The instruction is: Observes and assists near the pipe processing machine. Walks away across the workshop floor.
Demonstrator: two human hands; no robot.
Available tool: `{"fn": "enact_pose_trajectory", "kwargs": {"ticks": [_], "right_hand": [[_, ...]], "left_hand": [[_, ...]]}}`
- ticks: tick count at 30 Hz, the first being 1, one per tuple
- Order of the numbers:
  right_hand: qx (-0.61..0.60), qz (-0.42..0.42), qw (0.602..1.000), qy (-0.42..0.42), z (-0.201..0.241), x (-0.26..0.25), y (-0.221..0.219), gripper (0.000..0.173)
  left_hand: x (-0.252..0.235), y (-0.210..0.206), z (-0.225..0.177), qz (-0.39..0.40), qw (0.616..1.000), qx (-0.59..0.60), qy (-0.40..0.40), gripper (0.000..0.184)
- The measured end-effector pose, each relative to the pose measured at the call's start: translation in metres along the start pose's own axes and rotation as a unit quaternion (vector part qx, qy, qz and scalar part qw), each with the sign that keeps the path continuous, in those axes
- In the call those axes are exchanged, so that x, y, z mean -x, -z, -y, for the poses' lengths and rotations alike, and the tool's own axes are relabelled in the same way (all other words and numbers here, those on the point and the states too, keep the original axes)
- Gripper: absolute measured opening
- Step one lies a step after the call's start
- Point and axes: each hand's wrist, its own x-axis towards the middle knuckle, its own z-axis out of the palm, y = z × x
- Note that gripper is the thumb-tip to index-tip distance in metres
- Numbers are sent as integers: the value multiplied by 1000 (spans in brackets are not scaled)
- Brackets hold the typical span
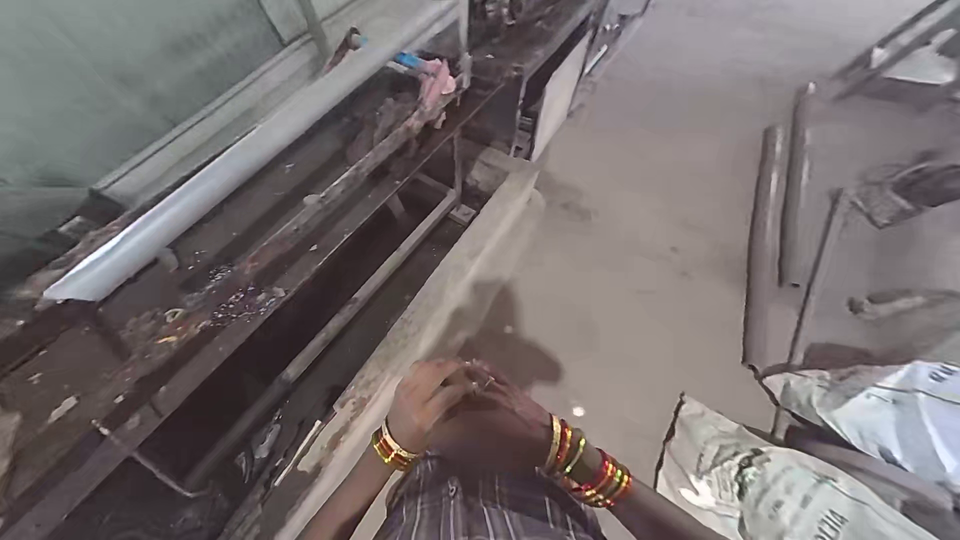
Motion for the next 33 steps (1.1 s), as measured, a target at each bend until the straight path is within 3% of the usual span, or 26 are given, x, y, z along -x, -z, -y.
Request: {"fn": "enact_pose_trajectory", "kwargs": {"ticks": [12,15,17,19,21,22,24,26,29,33], "right_hand": [[70,-106,982,-139,-37,55,27,39],[43,-126,976,-174,-45,55,35,40],[-15,-165,968,-187,-54,53,45,54],[-118,-230,946,-196,-63,50,52,83],[-271,-302,896,-178,-74,43,59,100],[-314,-331,872,-176,-79,38,63,104],[-348,-381,832,-203,-92,30,73,104],[-374,-413,797,-235,-110,22,79,99],[-415,-410,781,-223,-141,4,98,101],[-422,-421,778,-200,-173,-13,115,98]], "left_hand": [[-76,-84,9,126,980,136,-79,17],[-89,-98,20,186,958,215,-35,23],[-102,-108,32,225,903,364,40,38],[-119,-116,43,241,779,563,137,45],[-140,-122,54,266,657,669,222,35],[-152,-125,58,284,631,680,242,29],[-174,-137,70,296,632,681,222,27],[-191,-151,86,287,672,664,159,30],[-217,-166,110,267,733,619,96,28],[-257,-178,139,297,733,607,73,26]]}}
